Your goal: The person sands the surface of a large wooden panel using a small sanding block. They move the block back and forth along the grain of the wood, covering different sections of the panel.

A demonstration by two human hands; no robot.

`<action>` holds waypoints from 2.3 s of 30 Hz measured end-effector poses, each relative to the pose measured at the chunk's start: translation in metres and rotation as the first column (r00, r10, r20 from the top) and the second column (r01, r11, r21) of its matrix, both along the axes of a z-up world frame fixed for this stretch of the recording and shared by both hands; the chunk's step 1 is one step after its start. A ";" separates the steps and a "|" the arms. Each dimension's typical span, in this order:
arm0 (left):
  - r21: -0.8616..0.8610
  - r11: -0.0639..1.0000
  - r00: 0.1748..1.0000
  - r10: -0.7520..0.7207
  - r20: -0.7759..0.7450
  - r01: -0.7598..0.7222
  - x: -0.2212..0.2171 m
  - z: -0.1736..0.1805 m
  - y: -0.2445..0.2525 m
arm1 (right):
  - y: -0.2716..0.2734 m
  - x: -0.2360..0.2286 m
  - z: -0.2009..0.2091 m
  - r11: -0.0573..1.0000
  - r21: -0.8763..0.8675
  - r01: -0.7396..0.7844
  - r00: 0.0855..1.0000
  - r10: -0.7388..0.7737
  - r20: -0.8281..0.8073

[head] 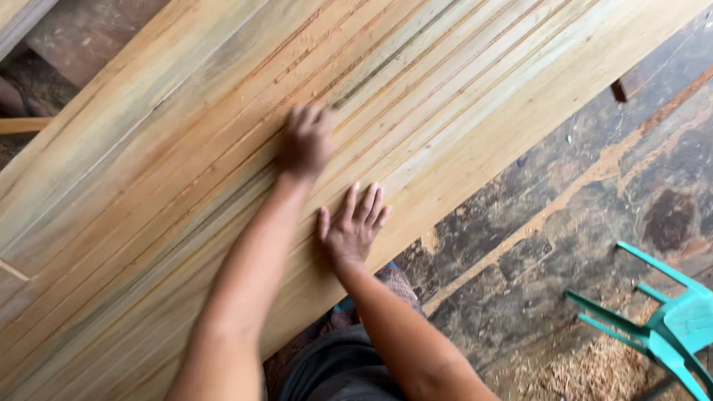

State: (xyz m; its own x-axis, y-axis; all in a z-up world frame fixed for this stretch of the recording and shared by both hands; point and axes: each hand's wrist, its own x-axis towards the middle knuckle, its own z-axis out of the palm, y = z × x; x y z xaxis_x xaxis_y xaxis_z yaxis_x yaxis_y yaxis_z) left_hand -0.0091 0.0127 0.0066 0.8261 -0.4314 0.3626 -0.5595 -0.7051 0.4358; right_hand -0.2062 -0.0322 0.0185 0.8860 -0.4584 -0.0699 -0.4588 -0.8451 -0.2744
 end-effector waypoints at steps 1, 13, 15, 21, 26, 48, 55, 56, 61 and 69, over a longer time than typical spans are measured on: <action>0.037 0.999 1.000 0.026 -0.017 -0.026 0.023 -0.009 -0.043 | 0.001 0.003 -0.001 1.000 0.006 -0.007 1.000 0.007 0.017; 0.200 0.951 0.963 0.254 -0.085 -0.234 -0.049 0.036 0.065 | -0.220 0.065 0.007 0.933 -0.149 -0.327 0.936 0.342 0.088; 0.199 0.963 0.983 0.185 0.012 -0.183 -0.030 0.021 0.035 | -0.242 0.090 -0.007 0.974 -0.085 -0.210 0.976 0.214 0.044; 0.044 0.986 0.987 0.163 0.006 -0.163 0.079 -0.015 -0.215 | -0.250 0.088 -0.015 0.991 0.027 -0.128 0.992 0.127 0.012; 0.018 0.984 0.984 0.176 -0.026 -0.176 0.081 -0.020 -0.240 | -0.264 0.086 -0.027 0.976 -0.098 -0.194 0.981 0.193 -0.016; -0.241 0.842 0.870 0.493 -0.015 -0.482 -0.032 0.021 -0.065 | -0.249 0.112 -0.035 0.957 -0.212 -0.198 0.980 0.200 -0.010; -0.442 0.457 0.627 0.434 -0.647 -0.772 -0.074 0.043 -0.137 | -0.226 0.111 -0.006 0.706 0.178 -0.686 0.713 0.601 0.361; -0.390 0.406 0.540 0.376 -0.753 -0.826 -0.066 0.041 -0.129 | -0.211 0.120 -0.006 0.640 0.308 -0.704 0.710 0.622 0.331; -0.357 0.409 0.534 0.499 -0.683 -0.840 -0.049 0.037 -0.145 | -0.223 0.167 0.013 0.575 0.422 -0.701 0.708 0.631 0.317; -0.281 0.277 0.343 0.913 -0.222 -0.919 -0.112 0.020 -0.019 | -0.267 0.306 0.035 0.344 -0.119 -0.931 0.275 0.880 0.387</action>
